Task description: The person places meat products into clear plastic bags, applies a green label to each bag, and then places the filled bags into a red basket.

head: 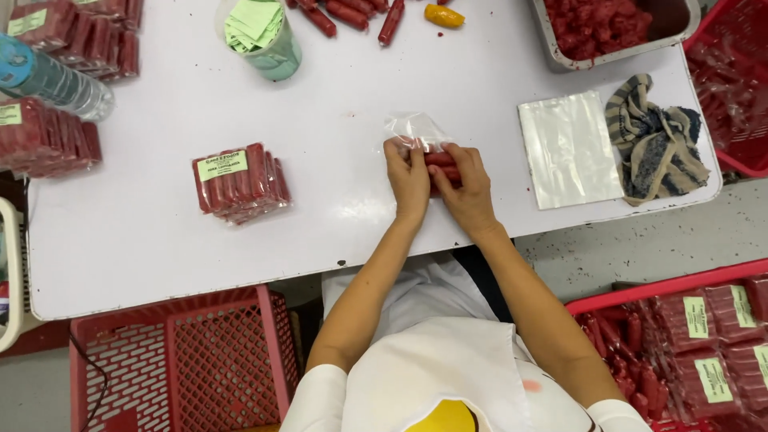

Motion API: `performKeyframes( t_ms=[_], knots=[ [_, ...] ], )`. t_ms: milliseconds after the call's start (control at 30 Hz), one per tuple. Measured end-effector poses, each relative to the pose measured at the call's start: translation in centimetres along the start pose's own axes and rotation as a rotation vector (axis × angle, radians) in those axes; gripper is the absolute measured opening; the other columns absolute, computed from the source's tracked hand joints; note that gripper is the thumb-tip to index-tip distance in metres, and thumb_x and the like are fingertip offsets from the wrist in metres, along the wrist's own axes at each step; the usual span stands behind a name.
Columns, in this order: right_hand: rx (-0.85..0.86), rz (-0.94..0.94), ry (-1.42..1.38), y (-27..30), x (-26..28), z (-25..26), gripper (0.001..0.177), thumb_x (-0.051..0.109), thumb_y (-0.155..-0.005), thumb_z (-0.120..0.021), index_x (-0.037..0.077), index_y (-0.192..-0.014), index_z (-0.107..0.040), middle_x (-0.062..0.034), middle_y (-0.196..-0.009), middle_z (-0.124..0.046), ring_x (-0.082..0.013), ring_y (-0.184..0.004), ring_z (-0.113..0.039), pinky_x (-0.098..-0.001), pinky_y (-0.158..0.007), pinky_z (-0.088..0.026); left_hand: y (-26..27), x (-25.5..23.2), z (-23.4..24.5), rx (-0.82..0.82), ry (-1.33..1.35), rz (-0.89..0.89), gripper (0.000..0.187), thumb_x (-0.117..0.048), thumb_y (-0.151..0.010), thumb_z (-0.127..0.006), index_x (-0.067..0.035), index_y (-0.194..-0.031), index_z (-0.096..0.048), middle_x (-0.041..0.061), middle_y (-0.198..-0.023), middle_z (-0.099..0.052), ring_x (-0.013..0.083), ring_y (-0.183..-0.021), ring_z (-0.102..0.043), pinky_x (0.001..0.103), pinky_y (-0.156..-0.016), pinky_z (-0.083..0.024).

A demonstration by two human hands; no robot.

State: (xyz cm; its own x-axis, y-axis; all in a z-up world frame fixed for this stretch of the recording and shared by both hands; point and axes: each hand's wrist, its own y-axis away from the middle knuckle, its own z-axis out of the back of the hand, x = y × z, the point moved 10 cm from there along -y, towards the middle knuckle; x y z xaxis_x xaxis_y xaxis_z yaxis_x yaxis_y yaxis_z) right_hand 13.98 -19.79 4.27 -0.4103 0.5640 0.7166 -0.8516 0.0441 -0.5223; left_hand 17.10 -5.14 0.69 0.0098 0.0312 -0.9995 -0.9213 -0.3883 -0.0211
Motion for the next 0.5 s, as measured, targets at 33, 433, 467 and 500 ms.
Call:
performKeyframes(
  t_ms=[33,433,467,500],
  knots=[
    [-0.003,0.002,-0.002,-0.3,0.4,0.5,0.044,0.020,-0.096,-0.079,0.011,-0.135,-0.062,-0.0039,-0.109,-0.060,-0.0267,-0.100,-0.069,-0.0386,-0.087,-0.059,-0.3,-0.3,0.2,0.000,-0.001,-0.004,0.012,-0.019,-0.106,-0.056,-0.013,-0.112,-0.047,0.009,-0.085,-0.071,0.0185,-0.080,-0.072,0.039,-0.082,-0.057],
    [-0.043,-1.017,-1.041,3.2,-1.4,2.3,0.014,0.018,-0.101,-0.063,0.010,-0.113,-0.066,-0.0169,-0.095,-0.069,-0.0273,-0.075,-0.076,-0.0395,-0.064,-0.067,5.4,-7.5,2.3,0.085,-1.174,-1.003,0.019,-0.006,-0.086,-0.068,-0.013,-0.103,-0.071,0.001,-0.074,-0.054,0.0211,-0.066,-0.057,0.035,-0.055,-0.046],
    [-0.003,-0.988,-1.172,3.2,-1.2,1.6,0.020,0.021,-0.102,-0.062,0.010,-0.119,-0.063,-0.0178,-0.105,-0.069,-0.0303,-0.083,-0.076,-0.0430,-0.066,-0.066,5.7,-3.4,1.3,0.212,-1.196,-0.878,0.016,-0.008,-0.085,-0.068,-0.013,-0.100,-0.070,0.001,-0.075,-0.056,0.0226,-0.067,-0.060,0.036,-0.054,-0.046],
    [0.038,-0.954,-1.301,3.0,-1.1,1.0,0.027,0.024,-0.103,-0.061,0.010,-0.125,-0.061,-0.0187,-0.115,-0.069,-0.0334,-0.092,-0.075,-0.0465,-0.068,-0.066,6.1,0.9,0.2,0.333,-1.207,-0.750,0.013,-0.009,-0.084,-0.068,-0.013,-0.096,-0.069,0.002,-0.076,-0.057,0.0242,-0.067,-0.063,0.037,-0.054,-0.047]
  ],
)
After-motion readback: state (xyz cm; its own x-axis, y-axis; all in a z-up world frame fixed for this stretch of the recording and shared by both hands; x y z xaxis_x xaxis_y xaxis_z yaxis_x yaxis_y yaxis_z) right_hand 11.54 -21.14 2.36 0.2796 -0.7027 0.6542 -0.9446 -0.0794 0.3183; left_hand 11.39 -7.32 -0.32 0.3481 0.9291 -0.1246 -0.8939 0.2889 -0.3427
